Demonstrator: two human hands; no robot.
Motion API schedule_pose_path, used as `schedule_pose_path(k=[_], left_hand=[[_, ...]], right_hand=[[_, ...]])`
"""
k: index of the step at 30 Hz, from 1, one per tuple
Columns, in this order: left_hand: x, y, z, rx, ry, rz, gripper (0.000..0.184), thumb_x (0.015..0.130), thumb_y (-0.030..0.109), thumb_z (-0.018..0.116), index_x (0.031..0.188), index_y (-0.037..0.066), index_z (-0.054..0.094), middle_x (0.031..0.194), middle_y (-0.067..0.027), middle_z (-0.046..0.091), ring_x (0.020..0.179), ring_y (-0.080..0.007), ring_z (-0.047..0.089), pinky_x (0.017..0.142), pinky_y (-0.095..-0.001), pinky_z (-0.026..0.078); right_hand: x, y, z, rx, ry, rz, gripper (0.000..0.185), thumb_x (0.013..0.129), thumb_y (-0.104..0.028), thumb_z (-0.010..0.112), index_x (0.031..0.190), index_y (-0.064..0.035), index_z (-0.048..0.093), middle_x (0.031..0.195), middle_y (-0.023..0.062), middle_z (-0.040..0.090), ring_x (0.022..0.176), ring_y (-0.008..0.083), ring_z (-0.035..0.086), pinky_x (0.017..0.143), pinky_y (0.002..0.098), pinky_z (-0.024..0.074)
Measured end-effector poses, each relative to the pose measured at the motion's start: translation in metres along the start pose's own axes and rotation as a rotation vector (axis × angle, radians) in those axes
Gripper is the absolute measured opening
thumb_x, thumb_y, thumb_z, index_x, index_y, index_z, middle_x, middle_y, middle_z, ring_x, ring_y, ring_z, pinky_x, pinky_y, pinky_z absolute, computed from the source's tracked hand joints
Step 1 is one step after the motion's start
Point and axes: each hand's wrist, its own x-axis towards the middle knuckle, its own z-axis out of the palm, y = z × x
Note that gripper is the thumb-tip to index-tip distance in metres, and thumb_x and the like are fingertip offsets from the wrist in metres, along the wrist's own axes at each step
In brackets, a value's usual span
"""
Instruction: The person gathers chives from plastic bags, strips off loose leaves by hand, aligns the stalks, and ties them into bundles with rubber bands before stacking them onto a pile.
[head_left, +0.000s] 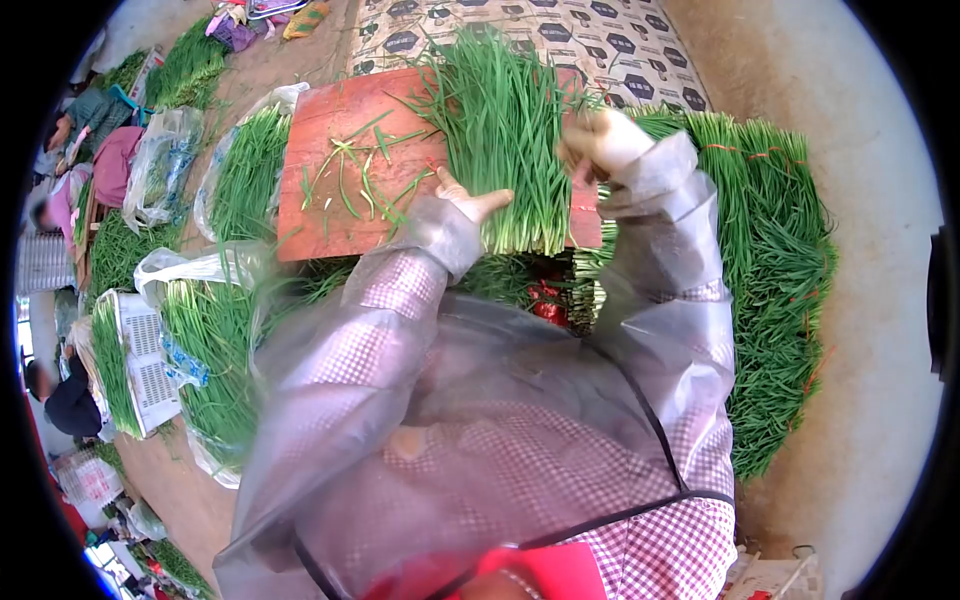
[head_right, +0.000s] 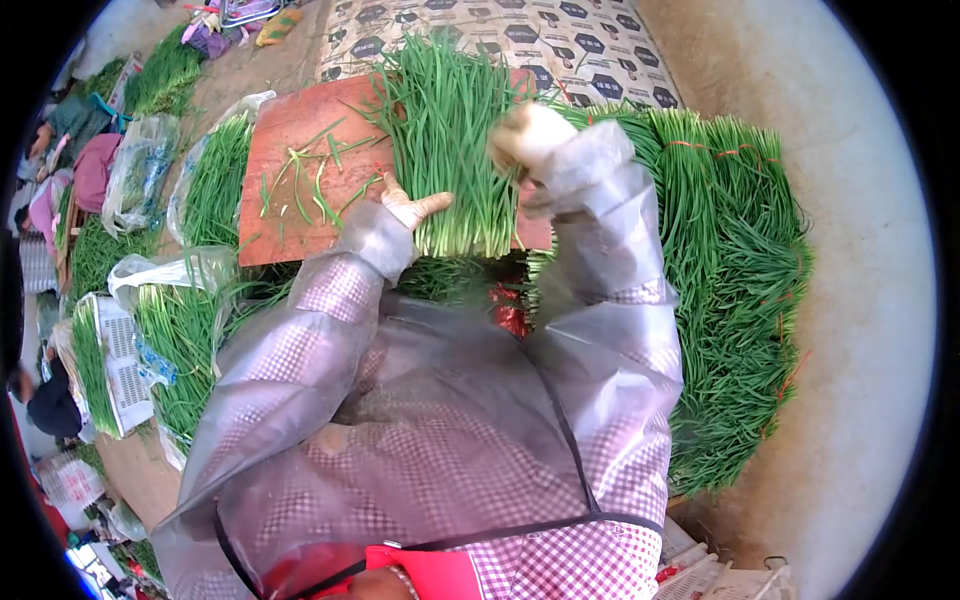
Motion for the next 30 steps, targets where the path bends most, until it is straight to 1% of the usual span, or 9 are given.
schedule_pose_path(k=[1, 3, 10, 16, 18, 19, 22, 26, 30], left_hand=[[-0.009, 0.007, -0.005, 0.003, 0.030, 0.019, 0.124, 0.062, 0.047, 0.082, 0.147, 0.003, 0.003, 0.137, -0.0274, 0.040, 0.123, -0.0363, 0.044, 0.097, -0.0369, 0.042], [0.036, -0.020, 0.032, -0.215, 0.012, 0.054, 0.127, 0.059, 0.046, 0.084, 0.147, 0.003, 0.003, 0.137, -0.0269, 0.039, 0.124, -0.0353, 0.043, 0.097, -0.0377, 0.042], [0.010, -0.008, 0.022, -0.282, 0.165, 0.042, 0.109, 0.062, 0.030, 0.086, 0.143, -0.001, 0.019, 0.127, -0.0189, 0.051, 0.106, -0.0335, 0.057, 0.086, -0.0371, 0.049], [0.018, -0.054, 0.000, 0.125, 0.050, 0.855, 0.059, 0.076, 0.026, 0.072, 0.129, 0.012, 0.049, 0.116, -0.0186, 0.058, 0.098, -0.0311, 0.061, 0.081, -0.0388, 0.049], [0.005, -0.045, -0.003, 0.187, 0.121, 0.821, 0.062, 0.077, 0.018, 0.073, 0.132, 0.021, 0.045, 0.114, -0.0174, 0.058, 0.098, -0.0298, 0.061, 0.084, -0.0389, 0.049], [-0.012, -0.024, -0.011, -0.427, -0.098, 0.559, 0.068, 0.075, 0.011, 0.075, 0.134, 0.020, 0.041, 0.112, -0.0158, 0.058, 0.100, -0.0308, 0.060, 0.086, -0.0380, 0.048], [0.063, -0.049, 0.045, -1.065, -0.231, 0.487, 0.081, 0.075, 0.007, 0.076, 0.140, 0.016, 0.029, 0.112, -0.0131, 0.059, 0.102, -0.0302, 0.058, 0.089, -0.0381, 0.047], [0.032, -0.030, 0.029, -0.244, 0.131, 0.261, 0.134, 0.042, 0.048, 0.088, 0.141, -0.006, 0.016, 0.136, -0.0268, 0.038, 0.125, -0.0377, 0.041, 0.105, -0.0409, 0.036], [0.019, -0.018, 0.038, -0.145, 0.288, 0.217, 0.125, 0.048, 0.043, 0.087, 0.141, -0.005, 0.018, 0.125, -0.0267, 0.049, 0.118, -0.0378, 0.048, 0.100, -0.0428, 0.040]], right_hand=[[0.012, 0.048, -0.006, 0.000, -0.037, 0.122, 0.023, 0.087, -0.019, 0.053, 0.078, 0.0000, 0.063, 0.065, 0.0078, 0.062, 0.053, 0.0159, 0.060, 0.045, 0.0282, 0.0459], [0.012, 0.091, 0.008, -0.062, -0.089, 0.262, 0.023, 0.087, -0.019, 0.054, 0.078, -0.0006, 0.064, 0.066, 0.0086, 0.062, 0.055, 0.0173, 0.060, 0.046, 0.0293, 0.0465], [0.026, 0.086, 0.086, -0.414, 0.077, -0.025, 0.021, 0.084, -0.021, 0.055, 0.080, -0.0029, 0.065, 0.072, 0.0115, 0.064, 0.062, 0.0222, 0.062, 0.053, 0.0331, 0.0488], [0.053, 0.069, 0.134, -0.607, 0.209, -0.180, 0.020, 0.082, -0.022, 0.056, 0.081, -0.0049, 0.067, 0.076, 0.0140, 0.065, 0.068, 0.0263, 0.064, 0.059, 0.0363, 0.0507], [0.060, 0.071, 0.142, -0.642, 0.225, -0.186, 0.020, 0.081, -0.023, 0.057, 0.082, -0.0056, 0.067, 0.078, 0.0149, 0.065, 0.070, 0.0277, 0.064, 0.061, 0.0374, 0.0513], [0.063, 0.073, 0.145, -0.654, 0.228, -0.184, 0.020, 0.081, -0.023, 0.057, 0.082, -0.0059, 0.067, 0.079, 0.0153, 0.066, 0.071, 0.0284, 0.065, 0.062, 0.0379, 0.0517], [0.067, 0.086, 0.148, -0.613, 0.193, -0.155, 0.020, 0.080, -0.024, 0.058, 0.082, -0.0069, 0.068, 0.081, 0.0165, 0.066, 0.074, 0.0304, 0.065, 0.065, 0.0396, 0.0526], [0.051, 0.080, 0.118, -0.588, 0.077, 0.013, 0.027, 0.078, -0.026, 0.057, 0.094, -0.0064, 0.067, 0.085, 0.0192, 0.066, 0.083, 0.0351, 0.064, 0.074, 0.0426, 0.0503], [0.052, 0.097, 0.109, -0.591, 0.033, -0.127, 0.029, 0.080, -0.026, 0.055, 0.097, -0.0052, 0.066, 0.091, 0.0215, 0.065, 0.087, 0.0376, 0.062, 0.078, 0.0433, 0.0487]])
